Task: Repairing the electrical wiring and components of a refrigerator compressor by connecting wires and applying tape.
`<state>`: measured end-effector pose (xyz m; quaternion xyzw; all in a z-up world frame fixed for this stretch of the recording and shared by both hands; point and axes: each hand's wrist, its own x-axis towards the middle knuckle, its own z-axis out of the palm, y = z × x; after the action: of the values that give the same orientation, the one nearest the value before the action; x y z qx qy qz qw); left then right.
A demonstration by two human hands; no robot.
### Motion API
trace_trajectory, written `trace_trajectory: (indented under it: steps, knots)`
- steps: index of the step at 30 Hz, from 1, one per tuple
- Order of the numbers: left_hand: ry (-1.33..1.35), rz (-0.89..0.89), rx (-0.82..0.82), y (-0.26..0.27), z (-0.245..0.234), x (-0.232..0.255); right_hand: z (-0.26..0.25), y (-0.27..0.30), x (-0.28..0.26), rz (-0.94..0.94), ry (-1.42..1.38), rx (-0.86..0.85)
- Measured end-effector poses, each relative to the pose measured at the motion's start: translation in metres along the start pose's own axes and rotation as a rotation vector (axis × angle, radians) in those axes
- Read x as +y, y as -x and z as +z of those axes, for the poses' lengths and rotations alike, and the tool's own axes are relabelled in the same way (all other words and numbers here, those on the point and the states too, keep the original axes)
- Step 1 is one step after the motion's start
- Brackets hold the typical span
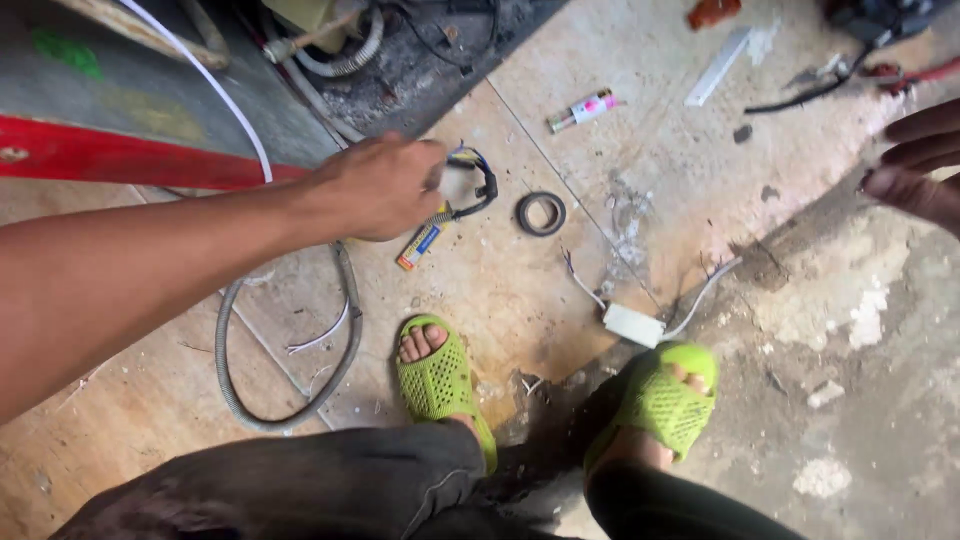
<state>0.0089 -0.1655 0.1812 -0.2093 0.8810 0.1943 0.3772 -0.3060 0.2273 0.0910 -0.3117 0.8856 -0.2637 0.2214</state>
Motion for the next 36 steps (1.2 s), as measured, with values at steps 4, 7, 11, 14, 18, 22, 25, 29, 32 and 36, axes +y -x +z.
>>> trace_trajectory:
  steps: [4,7,11,14,18,22,25,29,32,36]
  knots:
    - [0.079,0.186,0.237,-0.035,0.059,-0.052,-0.008,0.076,-0.166,0.260,0.362,-0.452]
    - [0.383,0.378,0.353,-0.036,0.069,-0.038,0.030,0.058,-0.200,0.324,0.411,-0.784]
    - [0.580,0.460,0.438,-0.069,0.098,-0.051,0.144,0.051,-0.153,0.134,0.396,-0.641]
    - [0.768,0.412,0.543,-0.076,0.114,-0.048,0.202,0.066,-0.153,0.165,0.290,-0.574]
    - [0.751,0.401,0.580,-0.066,0.106,-0.029,0.262,0.089,-0.126,0.208,0.170,-0.412]
    - [0.958,0.500,0.545,-0.052,0.118,-0.009,0.236,0.083,-0.163,0.104,-0.645,-0.206]
    - [1.082,0.634,0.387,-0.029,0.105,0.015,0.196,0.075,-0.211,0.044,-0.925,-0.221]
    - [1.079,0.660,0.344,-0.023,0.082,0.014,0.170,0.075,-0.223,0.027,-0.938,-0.191]
    - [1.113,0.707,0.307,-0.014,0.071,0.011,0.156,0.080,-0.232,-0.008,-0.920,-0.176]
    - [0.951,0.789,0.349,-0.002,0.058,0.009,0.140,0.084,-0.241,-0.032,-0.851,-0.178]
